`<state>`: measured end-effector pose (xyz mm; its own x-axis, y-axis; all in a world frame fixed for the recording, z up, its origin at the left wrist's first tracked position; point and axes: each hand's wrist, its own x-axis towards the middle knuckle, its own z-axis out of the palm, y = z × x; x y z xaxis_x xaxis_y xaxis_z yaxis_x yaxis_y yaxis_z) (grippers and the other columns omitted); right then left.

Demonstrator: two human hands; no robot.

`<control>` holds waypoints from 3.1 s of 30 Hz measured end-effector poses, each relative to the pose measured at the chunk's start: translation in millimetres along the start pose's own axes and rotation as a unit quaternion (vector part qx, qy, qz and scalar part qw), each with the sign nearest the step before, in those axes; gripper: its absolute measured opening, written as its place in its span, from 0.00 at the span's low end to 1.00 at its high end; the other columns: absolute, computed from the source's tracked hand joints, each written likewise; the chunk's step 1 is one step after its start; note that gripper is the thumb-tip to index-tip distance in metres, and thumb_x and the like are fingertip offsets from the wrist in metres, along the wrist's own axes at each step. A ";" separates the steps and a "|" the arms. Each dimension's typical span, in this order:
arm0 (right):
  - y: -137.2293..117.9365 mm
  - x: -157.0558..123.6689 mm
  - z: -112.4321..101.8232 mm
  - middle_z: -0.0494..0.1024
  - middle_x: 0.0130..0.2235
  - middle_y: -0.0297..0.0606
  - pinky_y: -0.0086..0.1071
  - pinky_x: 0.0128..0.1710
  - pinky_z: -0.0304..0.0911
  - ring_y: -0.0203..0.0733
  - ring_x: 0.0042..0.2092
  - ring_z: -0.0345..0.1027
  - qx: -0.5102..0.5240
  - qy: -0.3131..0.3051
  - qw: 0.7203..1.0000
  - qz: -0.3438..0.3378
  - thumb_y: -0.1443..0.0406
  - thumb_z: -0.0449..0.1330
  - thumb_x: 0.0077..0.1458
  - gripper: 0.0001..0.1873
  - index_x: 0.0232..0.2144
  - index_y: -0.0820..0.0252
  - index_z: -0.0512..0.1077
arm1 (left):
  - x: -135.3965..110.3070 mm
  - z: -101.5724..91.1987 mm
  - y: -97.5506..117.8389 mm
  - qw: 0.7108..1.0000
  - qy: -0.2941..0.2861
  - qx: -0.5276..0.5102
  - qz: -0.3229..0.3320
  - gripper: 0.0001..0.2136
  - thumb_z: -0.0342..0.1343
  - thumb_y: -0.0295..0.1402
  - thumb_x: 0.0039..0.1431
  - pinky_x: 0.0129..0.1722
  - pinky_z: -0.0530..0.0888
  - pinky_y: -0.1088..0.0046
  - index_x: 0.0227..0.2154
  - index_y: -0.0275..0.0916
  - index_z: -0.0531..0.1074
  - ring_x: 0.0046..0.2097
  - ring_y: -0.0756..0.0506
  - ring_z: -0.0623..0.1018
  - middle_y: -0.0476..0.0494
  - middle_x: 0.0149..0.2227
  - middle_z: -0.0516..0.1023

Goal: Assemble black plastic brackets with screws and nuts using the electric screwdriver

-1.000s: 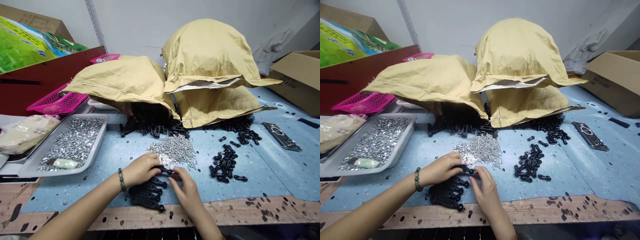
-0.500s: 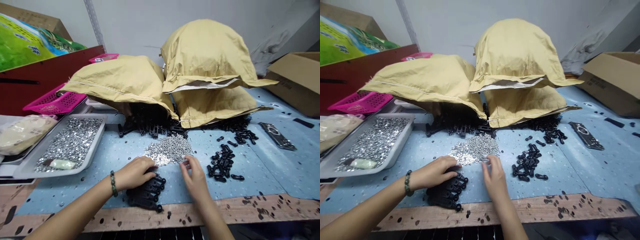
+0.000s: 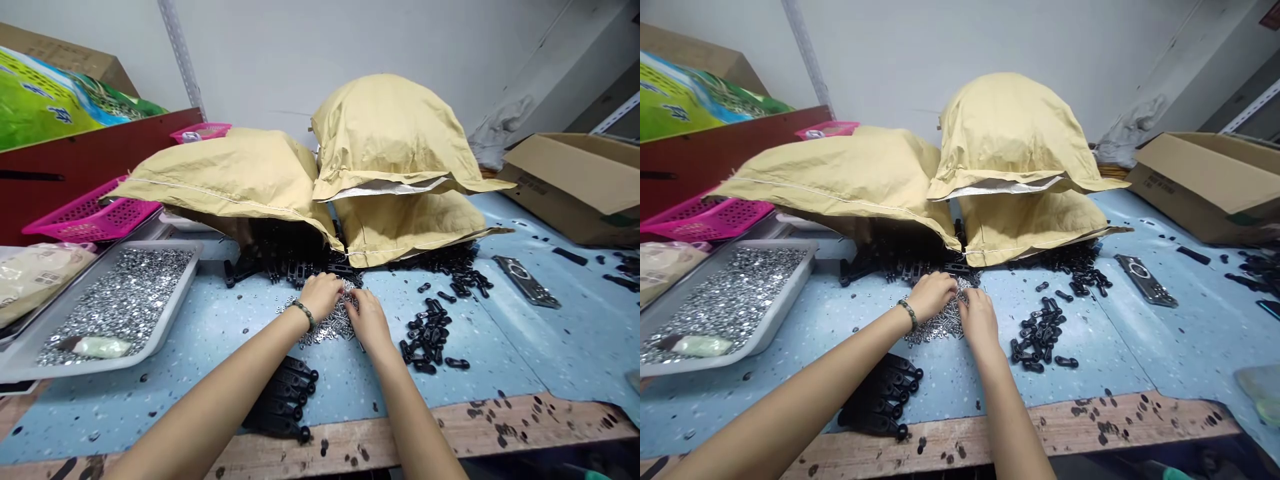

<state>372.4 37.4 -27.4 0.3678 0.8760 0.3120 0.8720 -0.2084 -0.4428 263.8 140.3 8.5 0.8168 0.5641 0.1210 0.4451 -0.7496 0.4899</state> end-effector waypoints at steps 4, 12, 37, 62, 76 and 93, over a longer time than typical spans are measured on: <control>-2.2 6.7 -1.4 0.72 0.36 0.42 0.39 0.43 0.60 0.47 0.40 0.64 0.011 0.003 1.000 -0.013 0.70 0.54 0.56 0.07 0.33 0.59 0.71 | -4.8 -10.0 0.2 0.997 0.049 -0.062 -0.023 0.05 0.49 0.28 0.61 0.45 0.66 0.64 0.32 0.39 0.69 0.46 0.42 0.69 0.43 0.41 0.71; -23.8 -20.0 -17.3 0.70 0.34 0.40 0.35 0.37 0.63 0.43 0.36 0.65 0.122 0.020 0.992 -0.029 0.65 0.49 0.62 0.08 0.34 0.58 0.67 | -97.1 -60.9 -12.5 0.978 0.026 -0.191 -0.078 0.09 0.43 0.34 0.65 0.32 0.69 0.74 0.36 0.38 0.67 0.34 0.48 0.73 0.48 0.32 0.73; -42.9 -62.7 -10.1 0.70 0.46 0.46 0.41 0.48 0.64 0.46 0.48 0.64 0.146 0.038 0.986 -0.066 0.65 0.51 0.62 0.11 0.45 0.60 0.68 | -179.2 -16.8 3.3 0.990 0.029 0.065 0.121 0.11 0.43 0.24 0.65 0.33 0.68 0.65 0.27 0.37 0.66 0.33 0.46 0.68 0.46 0.30 0.70; -84.1 -110.3 -18.1 0.70 0.29 0.35 0.28 0.31 0.65 0.37 0.31 0.67 0.272 -0.070 0.953 -0.111 0.67 0.53 0.60 0.05 0.32 0.57 0.68 | -25.5 -7.6 11.5 0.994 0.037 -0.097 -0.031 0.09 0.50 0.28 0.62 0.49 0.67 0.63 0.36 0.38 0.76 0.47 0.42 0.73 0.42 0.43 0.76; -95.3 -110.2 -7.3 0.75 0.37 0.43 0.38 0.38 0.67 0.43 0.39 0.67 0.113 -0.142 0.947 -0.264 0.76 0.48 0.59 0.11 0.34 0.63 0.69 | -195.3 -65.1 -6.7 0.913 0.029 -0.365 -0.180 0.08 0.53 0.32 0.59 0.37 0.74 0.68 0.37 0.38 0.75 0.37 0.47 0.77 0.46 0.34 0.80; -101.8 -91.2 -16.2 0.71 0.29 0.33 0.29 0.28 0.62 0.37 0.30 0.66 0.140 -0.238 0.943 -0.187 0.73 0.53 0.57 0.08 0.32 0.57 0.69 | -224.8 -11.5 -5.2 0.992 0.097 -0.031 0.071 0.09 0.45 0.26 0.64 0.35 0.69 0.67 0.30 0.37 0.68 0.33 0.47 0.71 0.45 0.30 0.73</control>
<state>255.2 -28.4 2.8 -0.1931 0.9752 0.1078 0.7685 0.2186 -0.6014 73.6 21.5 -11.3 0.7804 0.5154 0.3541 0.3024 -0.8067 0.5077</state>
